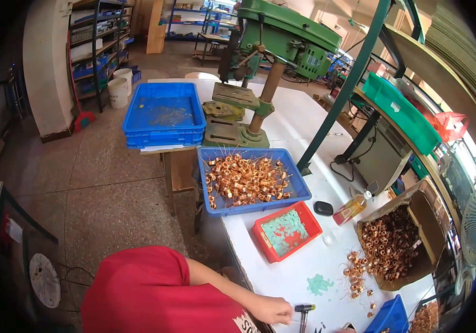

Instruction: The worker is assembling and securing small copper wire coils using a mallet and pliers.

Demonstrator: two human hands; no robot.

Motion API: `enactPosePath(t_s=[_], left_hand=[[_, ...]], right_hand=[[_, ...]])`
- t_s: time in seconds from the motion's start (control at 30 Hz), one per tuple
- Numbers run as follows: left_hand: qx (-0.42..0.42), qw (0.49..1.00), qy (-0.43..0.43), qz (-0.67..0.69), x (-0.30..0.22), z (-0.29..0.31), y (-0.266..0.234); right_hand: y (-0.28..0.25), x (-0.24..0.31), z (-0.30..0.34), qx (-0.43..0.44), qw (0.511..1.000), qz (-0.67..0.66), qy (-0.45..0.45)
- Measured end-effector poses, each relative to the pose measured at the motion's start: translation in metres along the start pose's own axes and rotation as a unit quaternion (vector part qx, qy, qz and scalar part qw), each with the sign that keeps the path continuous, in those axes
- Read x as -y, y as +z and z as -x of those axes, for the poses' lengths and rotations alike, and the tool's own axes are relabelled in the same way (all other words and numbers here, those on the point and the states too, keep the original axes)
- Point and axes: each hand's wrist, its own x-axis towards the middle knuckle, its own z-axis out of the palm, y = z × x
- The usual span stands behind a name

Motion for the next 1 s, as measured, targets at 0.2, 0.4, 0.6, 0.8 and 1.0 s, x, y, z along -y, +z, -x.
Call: enactPosePath(t_s=[0.2,0.4,0.6,0.8,1.0], left_hand=[[-0.06,0.976,-0.147,0.147,0.003,0.024,-0.037],[-0.161,0.943,-0.138,0.256,-0.015,0.019,-0.041],[-0.169,0.932,-0.123,0.297,0.005,0.016,-0.039],[-0.191,0.929,-0.067,0.311,0.021,0.018,-0.036],[-0.204,0.922,-0.079,0.321,0.028,0.031,-0.046]], right_hand=[[-0.008,-0.06,0.029,-0.474,0.679,-0.222,-0.515],[0.049,0.038,-0.022,-0.353,0.803,0.163,-0.452],[0.05,0.049,-0.075,-0.27,0.854,0.161,-0.414],[0.059,0.053,-0.063,-0.29,0.852,0.183,-0.395],[0.056,0.048,-0.07,-0.279,0.866,0.096,-0.404]])
